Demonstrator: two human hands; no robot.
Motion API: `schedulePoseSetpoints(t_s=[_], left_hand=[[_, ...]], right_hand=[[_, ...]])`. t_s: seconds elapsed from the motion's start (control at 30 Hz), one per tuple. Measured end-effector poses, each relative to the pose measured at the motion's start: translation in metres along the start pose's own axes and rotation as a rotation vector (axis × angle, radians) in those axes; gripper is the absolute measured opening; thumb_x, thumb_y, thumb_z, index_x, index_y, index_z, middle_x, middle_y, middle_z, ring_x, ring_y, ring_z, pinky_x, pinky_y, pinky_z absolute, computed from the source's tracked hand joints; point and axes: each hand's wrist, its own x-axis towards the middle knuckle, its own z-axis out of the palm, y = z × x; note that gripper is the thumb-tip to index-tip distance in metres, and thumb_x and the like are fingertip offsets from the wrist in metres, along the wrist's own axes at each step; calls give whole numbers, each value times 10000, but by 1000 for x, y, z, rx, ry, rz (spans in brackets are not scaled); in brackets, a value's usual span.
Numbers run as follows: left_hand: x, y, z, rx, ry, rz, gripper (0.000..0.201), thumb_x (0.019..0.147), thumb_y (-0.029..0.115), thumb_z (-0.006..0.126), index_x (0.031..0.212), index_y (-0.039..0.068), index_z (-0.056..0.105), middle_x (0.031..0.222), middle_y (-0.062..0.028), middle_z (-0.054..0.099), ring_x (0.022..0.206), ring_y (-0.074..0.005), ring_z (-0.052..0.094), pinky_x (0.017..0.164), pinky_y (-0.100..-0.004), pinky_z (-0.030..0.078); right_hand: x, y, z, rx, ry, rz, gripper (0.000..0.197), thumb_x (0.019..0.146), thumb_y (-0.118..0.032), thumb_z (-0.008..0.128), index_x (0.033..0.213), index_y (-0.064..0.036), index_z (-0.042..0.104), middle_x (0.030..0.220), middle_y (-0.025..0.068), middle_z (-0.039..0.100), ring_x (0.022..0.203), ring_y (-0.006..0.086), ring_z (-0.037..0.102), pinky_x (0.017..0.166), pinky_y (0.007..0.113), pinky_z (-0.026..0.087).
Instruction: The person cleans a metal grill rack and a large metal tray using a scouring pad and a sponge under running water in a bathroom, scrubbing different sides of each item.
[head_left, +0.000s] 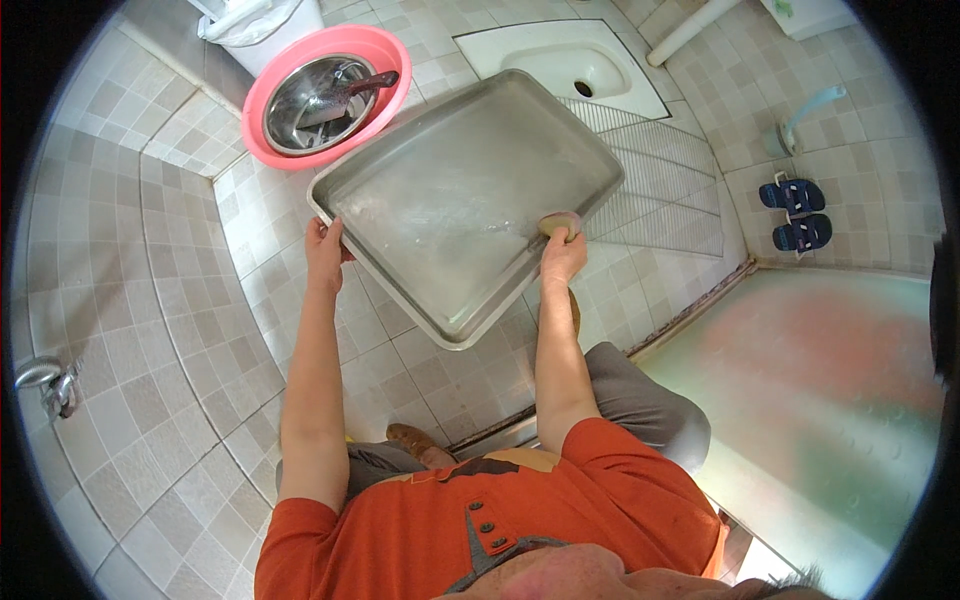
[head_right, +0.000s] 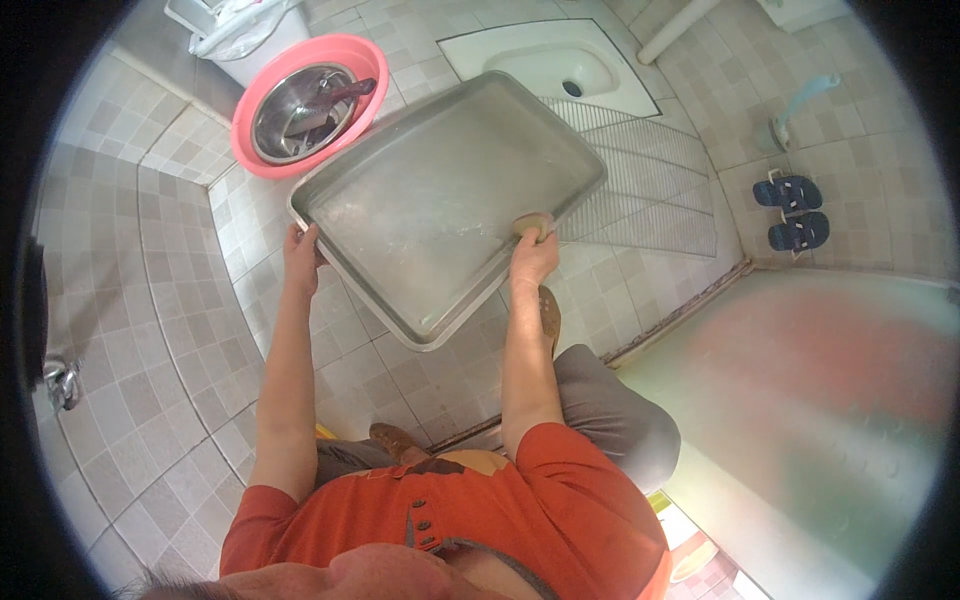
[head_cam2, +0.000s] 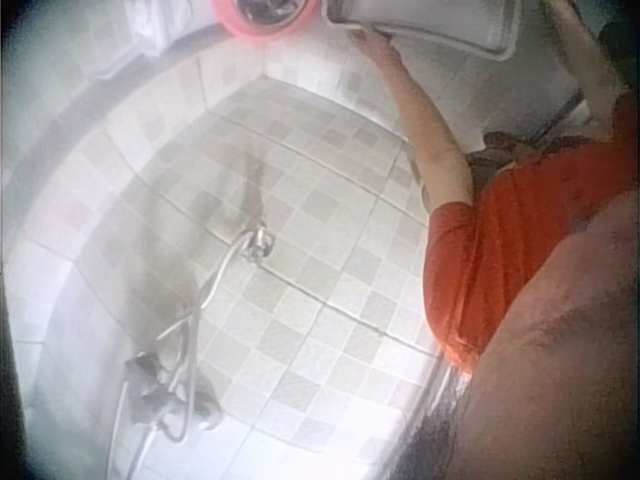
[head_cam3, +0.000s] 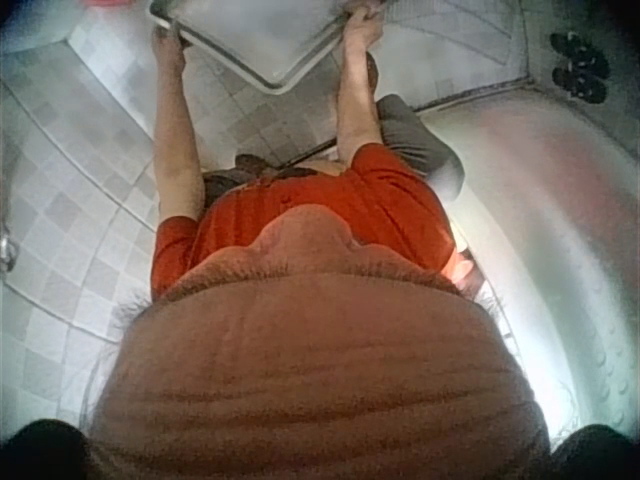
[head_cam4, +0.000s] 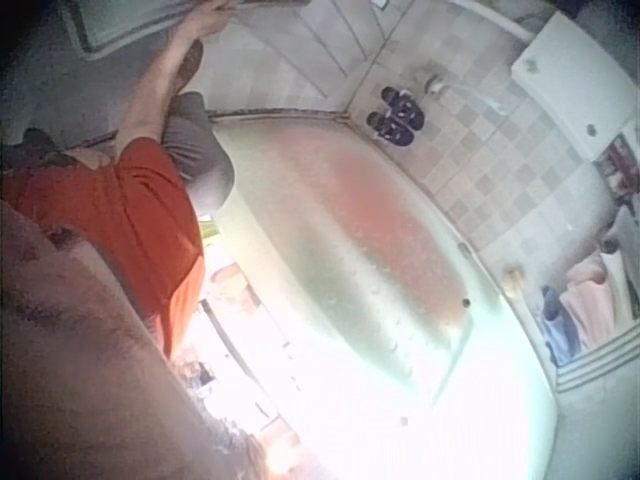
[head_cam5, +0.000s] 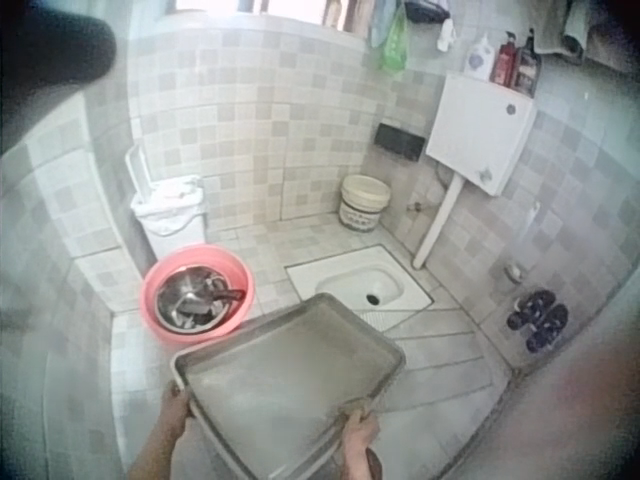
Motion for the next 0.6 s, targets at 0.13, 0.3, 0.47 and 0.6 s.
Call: schedulePoseSetpoints(t_s=[0.13, 0.3, 0.47, 0.6], left_hand=[[-1, 19, 11, -47, 66, 52, 212, 905, 213, 548, 1011, 68, 437, 836, -52, 589, 587, -129, 568, 475, -273, 473], [8, 44, 23, -108, -18, 164, 240, 903, 239, 565, 1013, 59, 451, 855, -69, 605, 628, -127, 587, 498, -264, 481], [16, 80, 48, -119, -55, 157, 239, 899, 250, 571, 971, 48, 467, 833, -83, 610, 609, -142, 594, 520, -277, 503], [18, 100, 63, -122, -82, 116, 239, 891, 240, 582, 943, 37, 466, 788, -86, 605, 579, -157, 601, 519, -280, 521]], right_hand=[[5, -13, -7, 37, -5, 16, 325, 813, -235, 498, 866, 79, 560, 816, 278, 606, 792, 446, 577, 711, 475, 450], [21, -37, -20, 52, 38, 3, 313, 797, -228, 507, 846, 75, 569, 820, 266, 616, 789, 432, 588, 708, 469, 455], [56, -67, -41, 26, 40, 8, 320, 782, -238, 515, 858, 66, 579, 846, 248, 626, 810, 415, 596, 716, 460, 455], [99, -97, -51, -97, 18, -64, 351, 787, -267, 521, 863, 66, 603, 892, 255, 624, 857, 409, 595, 754, 461, 456]])
